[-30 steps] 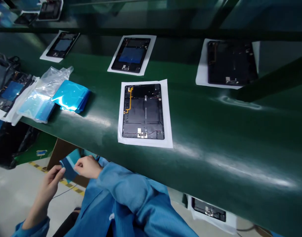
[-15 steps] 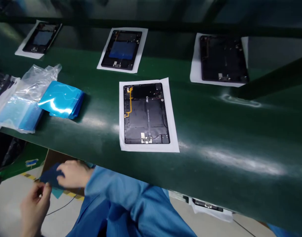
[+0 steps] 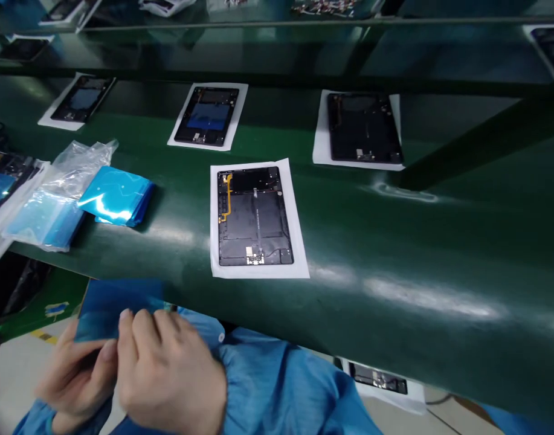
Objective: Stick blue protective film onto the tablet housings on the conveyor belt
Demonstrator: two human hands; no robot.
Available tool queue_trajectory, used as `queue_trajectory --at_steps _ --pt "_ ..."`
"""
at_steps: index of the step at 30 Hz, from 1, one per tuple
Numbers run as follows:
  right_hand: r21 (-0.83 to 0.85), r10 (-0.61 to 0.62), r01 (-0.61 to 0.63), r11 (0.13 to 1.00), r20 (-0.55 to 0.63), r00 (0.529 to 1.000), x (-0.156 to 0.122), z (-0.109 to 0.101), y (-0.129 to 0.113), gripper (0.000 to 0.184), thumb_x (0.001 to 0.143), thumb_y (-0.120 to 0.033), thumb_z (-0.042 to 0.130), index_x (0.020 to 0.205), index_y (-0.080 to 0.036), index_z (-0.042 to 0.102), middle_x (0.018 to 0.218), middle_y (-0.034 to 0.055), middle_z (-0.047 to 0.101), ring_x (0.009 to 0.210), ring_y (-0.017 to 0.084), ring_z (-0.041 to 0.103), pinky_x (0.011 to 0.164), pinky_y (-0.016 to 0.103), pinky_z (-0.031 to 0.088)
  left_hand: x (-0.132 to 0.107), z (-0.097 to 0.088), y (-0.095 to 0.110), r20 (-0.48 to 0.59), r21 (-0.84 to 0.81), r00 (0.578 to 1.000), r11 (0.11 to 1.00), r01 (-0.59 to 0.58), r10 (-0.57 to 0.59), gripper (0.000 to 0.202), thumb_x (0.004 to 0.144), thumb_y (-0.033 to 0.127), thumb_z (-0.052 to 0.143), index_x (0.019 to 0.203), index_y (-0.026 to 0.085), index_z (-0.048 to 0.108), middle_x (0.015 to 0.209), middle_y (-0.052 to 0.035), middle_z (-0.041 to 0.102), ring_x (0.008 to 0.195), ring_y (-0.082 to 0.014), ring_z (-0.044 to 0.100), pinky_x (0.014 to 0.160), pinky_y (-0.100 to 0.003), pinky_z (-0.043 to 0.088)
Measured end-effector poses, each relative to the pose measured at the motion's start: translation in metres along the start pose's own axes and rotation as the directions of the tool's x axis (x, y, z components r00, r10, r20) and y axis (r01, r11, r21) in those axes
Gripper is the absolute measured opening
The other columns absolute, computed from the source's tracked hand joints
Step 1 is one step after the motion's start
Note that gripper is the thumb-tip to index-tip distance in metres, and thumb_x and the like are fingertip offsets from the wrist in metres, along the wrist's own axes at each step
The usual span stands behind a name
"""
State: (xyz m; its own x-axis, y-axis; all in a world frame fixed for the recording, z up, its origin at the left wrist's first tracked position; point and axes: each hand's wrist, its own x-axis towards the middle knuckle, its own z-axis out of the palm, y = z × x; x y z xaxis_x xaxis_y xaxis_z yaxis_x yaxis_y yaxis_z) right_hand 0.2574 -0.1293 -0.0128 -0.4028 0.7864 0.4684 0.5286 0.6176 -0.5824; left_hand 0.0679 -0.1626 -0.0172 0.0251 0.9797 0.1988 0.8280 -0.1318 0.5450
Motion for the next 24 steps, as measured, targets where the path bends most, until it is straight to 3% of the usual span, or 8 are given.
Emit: queue_trajectory --at_steps 2,5,7,9,11,13,16,24 --pt "-0.094 -0.047 0.044 0.995 -0.022 0.999 0.005 -0.032 0.021 0.042 0.1 -0.016 0.056 0.132 -0.006 0.08 0.099 0.0129 0.084 0.079 0.029 0.079 0.066 0.043 0.068 0.033 0.014 0.023 -0.235 -0.17 0.967 0.976 -0.137 0.095 0.059 0.065 0.025 0.073 0.108 0.064 0.082 0.088 0.004 0.083 0.07 -0.0341 0.078 0.059 -0.053 0.065" --pt "-0.155 0.037 -0.056 0.986 -0.122 0.992 0.011 -0.079 0.059 0.043 0.101 -0.003 0.057 0.137 -0.012 0.079 0.115 0.0108 0.086 0.097 0.026 0.083 0.086 0.036 0.068 0.077 0.034 0.041 -0.182 -0.236 0.943 0.918 -0.319 0.28 0.034 0.089 0.018 0.068 0.112 0.04 0.077 0.084 0.0015 0.078 0.067 -0.0198 0.072 0.059 -0.034 0.06" --pt "-0.16 0.21 -0.253 0.954 -0.243 0.947 0.015 -0.105 0.088 0.033 0.103 -0.008 0.063 0.125 -0.022 0.084 0.106 0.0049 0.087 0.088 0.021 0.082 0.08 0.032 0.066 0.102 0.05 0.046 -0.049 -0.117 0.939 0.932 -0.344 0.341 0.007 0.098 0.022 0.066 0.097 0.027 0.069 0.075 0.0009 0.071 0.062 -0.017 0.068 0.058 -0.03 0.053" --pt "-0.06 0.411 -0.457 0.887 -0.349 0.842 0.02 -0.124 0.119 0.008 0.098 -0.024 0.08 0.102 -0.024 0.087 0.092 0.0034 0.085 0.078 0.022 0.081 0.072 0.035 0.065 0.122 0.071 0.051 0.198 0.121 0.94 0.945 -0.305 0.278 0.023 0.104 0.036 0.064 0.086 0.021 0.065 0.072 -0.0037 0.07 0.064 -0.0215 0.071 0.057 -0.032 0.047" --pt "0.143 0.583 -0.575 0.806 -0.363 0.727 0.026 -0.135 0.148 0.011 0.088 -0.034 0.089 0.087 -0.024 0.084 0.076 0.0021 0.08 0.066 0.022 0.076 0.065 0.037 0.063 0.138 0.092 0.058 0.442 0.336 0.892 0.905 -0.261 0.093 0.041 0.107 0.051 0.059 0.086 0.017 0.068 0.075 -0.012 0.074 0.072 -0.0302 0.077 0.057 -0.035 0.044" --pt "0.343 0.702 -0.614 0.711 -0.286 0.652 0.03 -0.137 0.175 0.018 0.081 -0.037 0.093 0.08 -0.024 0.081 0.067 0.0008 0.075 0.058 0.02 0.07 0.06 0.037 0.059 0.15 0.109 0.067 0.559 0.421 0.829 0.872 -0.25 -0.032 0.047 0.111 0.051 0.052 0.095 0.012 0.073 0.083 -0.0191 0.078 0.08 -0.036 0.08 0.058 -0.036 0.045" --pt "0.508 0.792 -0.655 0.56 -0.096 0.603 0.034 -0.129 0.204 0.03 0.07 -0.045 0.099 0.074 -0.023 0.078 0.062 0.0003 0.069 0.055 0.018 0.064 0.057 0.035 0.055 0.161 0.122 0.075 0.602 0.404 0.797 0.878 -0.256 -0.045 0.037 0.111 0.032 0.045 0.105 0.011 0.074 0.09 -0.0202 0.081 0.082 -0.0363 0.081 0.058 -0.036 0.044" --pt "0.496 0.891 -0.842 0.213 0.256 0.376 0.03 -0.111 0.224 0.047 0.053 -0.048 0.108 0.071 -0.016 0.077 0.058 0.0014 0.065 0.054 0.011 0.056 0.054 0.027 0.047 0.151 0.113 0.053 0.66 0.355 0.75 0.894 -0.275 -0.031 0.026 0.104 0.023 0.055 0.085 0.016 0.071 0.078 -0.0115 0.079 0.07 -0.0292 0.078 0.054 -0.034 0.035"
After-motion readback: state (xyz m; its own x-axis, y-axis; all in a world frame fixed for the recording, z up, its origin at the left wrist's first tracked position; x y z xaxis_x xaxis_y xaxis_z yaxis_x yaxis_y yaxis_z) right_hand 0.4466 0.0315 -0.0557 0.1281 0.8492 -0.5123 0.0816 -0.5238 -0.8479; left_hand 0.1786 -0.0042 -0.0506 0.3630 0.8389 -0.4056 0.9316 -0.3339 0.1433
